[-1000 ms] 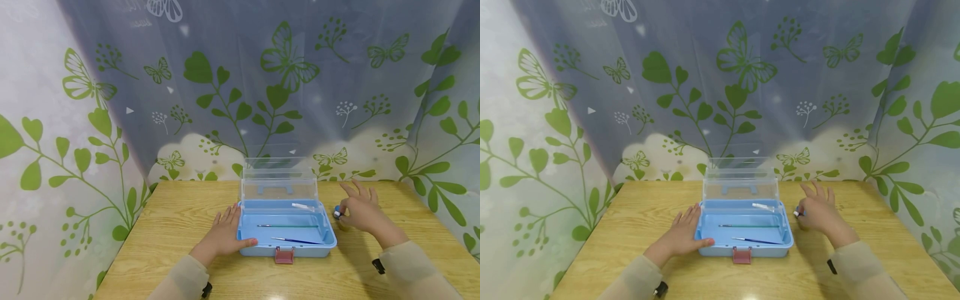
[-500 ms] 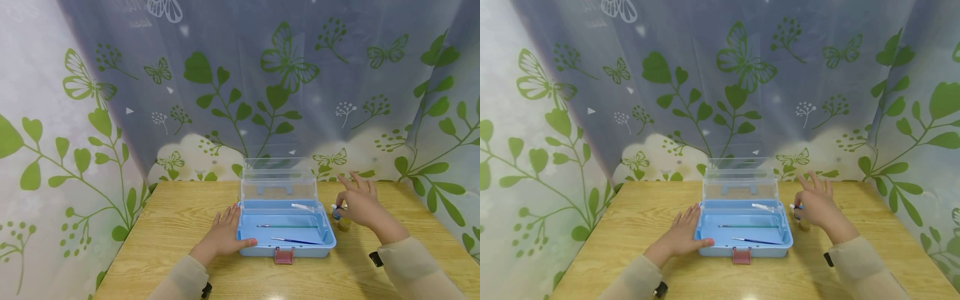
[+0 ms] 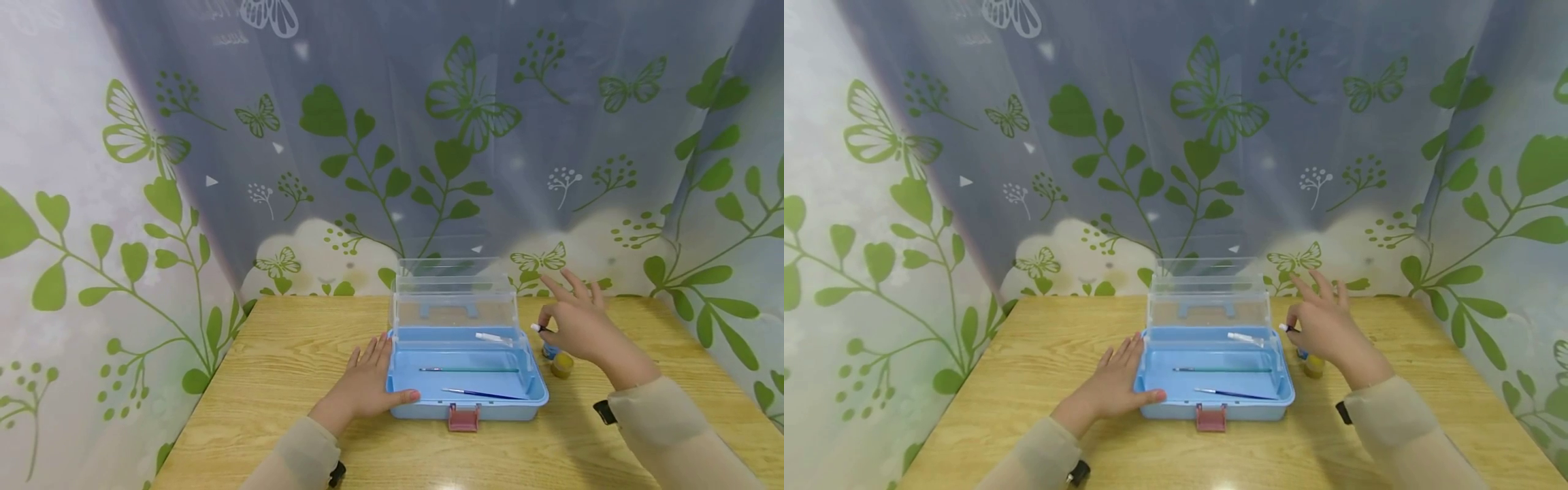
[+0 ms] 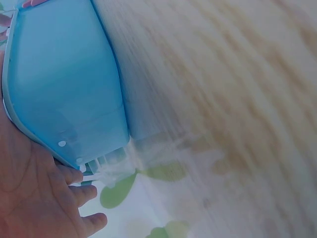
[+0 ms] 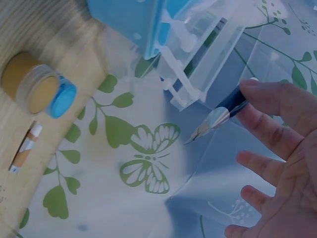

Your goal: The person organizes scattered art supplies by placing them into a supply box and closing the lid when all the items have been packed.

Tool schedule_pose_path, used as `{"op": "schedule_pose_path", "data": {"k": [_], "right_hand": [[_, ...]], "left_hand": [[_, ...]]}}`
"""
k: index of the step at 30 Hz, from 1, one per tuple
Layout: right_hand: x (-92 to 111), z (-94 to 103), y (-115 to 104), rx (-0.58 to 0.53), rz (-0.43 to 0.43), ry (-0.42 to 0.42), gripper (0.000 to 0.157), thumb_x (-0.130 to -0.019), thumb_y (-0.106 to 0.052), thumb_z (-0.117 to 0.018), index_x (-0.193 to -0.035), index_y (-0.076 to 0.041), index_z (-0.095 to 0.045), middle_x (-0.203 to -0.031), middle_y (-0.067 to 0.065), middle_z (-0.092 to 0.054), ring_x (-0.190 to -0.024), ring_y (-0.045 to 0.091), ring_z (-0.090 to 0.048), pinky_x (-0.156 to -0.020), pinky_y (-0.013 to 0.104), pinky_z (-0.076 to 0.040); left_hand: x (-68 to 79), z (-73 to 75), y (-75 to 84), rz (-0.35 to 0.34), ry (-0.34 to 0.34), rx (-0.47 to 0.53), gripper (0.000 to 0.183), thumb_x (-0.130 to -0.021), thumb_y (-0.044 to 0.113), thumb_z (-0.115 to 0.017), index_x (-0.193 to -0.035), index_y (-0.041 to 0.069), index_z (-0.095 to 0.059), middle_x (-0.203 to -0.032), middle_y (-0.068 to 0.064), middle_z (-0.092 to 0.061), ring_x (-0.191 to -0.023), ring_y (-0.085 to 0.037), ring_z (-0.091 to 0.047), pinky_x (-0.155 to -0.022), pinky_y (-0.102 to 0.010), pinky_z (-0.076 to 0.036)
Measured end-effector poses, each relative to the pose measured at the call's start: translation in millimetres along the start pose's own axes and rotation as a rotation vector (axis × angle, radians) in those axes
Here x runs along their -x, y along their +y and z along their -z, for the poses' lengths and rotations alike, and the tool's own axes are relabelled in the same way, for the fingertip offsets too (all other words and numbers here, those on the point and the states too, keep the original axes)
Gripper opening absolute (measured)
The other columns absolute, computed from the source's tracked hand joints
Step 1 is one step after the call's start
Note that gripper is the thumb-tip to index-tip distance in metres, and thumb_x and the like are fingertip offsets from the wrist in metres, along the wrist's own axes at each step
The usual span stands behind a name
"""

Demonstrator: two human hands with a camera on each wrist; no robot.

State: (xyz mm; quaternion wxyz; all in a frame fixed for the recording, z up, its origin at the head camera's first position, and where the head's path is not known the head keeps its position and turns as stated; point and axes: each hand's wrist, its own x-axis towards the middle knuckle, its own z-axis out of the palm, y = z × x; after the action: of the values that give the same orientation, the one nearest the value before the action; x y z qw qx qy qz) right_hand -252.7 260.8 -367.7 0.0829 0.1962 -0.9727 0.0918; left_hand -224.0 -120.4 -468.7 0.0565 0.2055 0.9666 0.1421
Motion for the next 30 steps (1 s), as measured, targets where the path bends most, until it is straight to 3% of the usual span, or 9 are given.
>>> {"op": "schedule_pose_path", "data": {"k": [10,20,30], "right_hand": [[-13.0,9.0,-17.7,0.01,0.016,-0.002,0.016,-0.08,-0.015,-0.083,-0.075,-0.025,-0.072,-0.16,0.025,-0.025,-0.148,0.05,-0.003,-0.106,0.078,0.002],[-29.4,7.5,-34.1,-0.013,0.061,0.008,0.018,-0.079,-0.014,-0.085,-0.073,-0.025,-0.071,-0.161,0.023,-0.026,-0.149,0.048,-0.001,-0.11,0.074,0.006],[-47.4,-1.9,-47.9,-0.002,0.097,-0.014,0.017,-0.081,-0.017,-0.083,-0.073,-0.026,-0.07,-0.16,0.021,-0.028,-0.149,0.047,-0.004,-0.11,0.075,0.003]], "left_hand": [[0.7,-0.1,0.3,0.006,0.006,0.006,0.114,-0.087,0.081,-0.045,-0.161,0.003,-0.008,-0.167,-0.01,0.001,-0.153,-0.031,-0.003,-0.12,-0.057,-0.005],[-2.1,-4.0,-4.6,0.008,0.0,-0.022,0.118,-0.083,0.088,-0.037,-0.161,0.005,-0.006,-0.167,-0.009,0.003,-0.153,-0.031,-0.002,-0.12,-0.057,-0.005],[-0.6,-1.3,-1.1,0.005,-0.011,-0.001,0.116,-0.085,0.085,-0.04,-0.161,0.005,-0.005,-0.167,-0.009,0.005,-0.153,-0.03,0.0,-0.12,-0.057,-0.003]]}}
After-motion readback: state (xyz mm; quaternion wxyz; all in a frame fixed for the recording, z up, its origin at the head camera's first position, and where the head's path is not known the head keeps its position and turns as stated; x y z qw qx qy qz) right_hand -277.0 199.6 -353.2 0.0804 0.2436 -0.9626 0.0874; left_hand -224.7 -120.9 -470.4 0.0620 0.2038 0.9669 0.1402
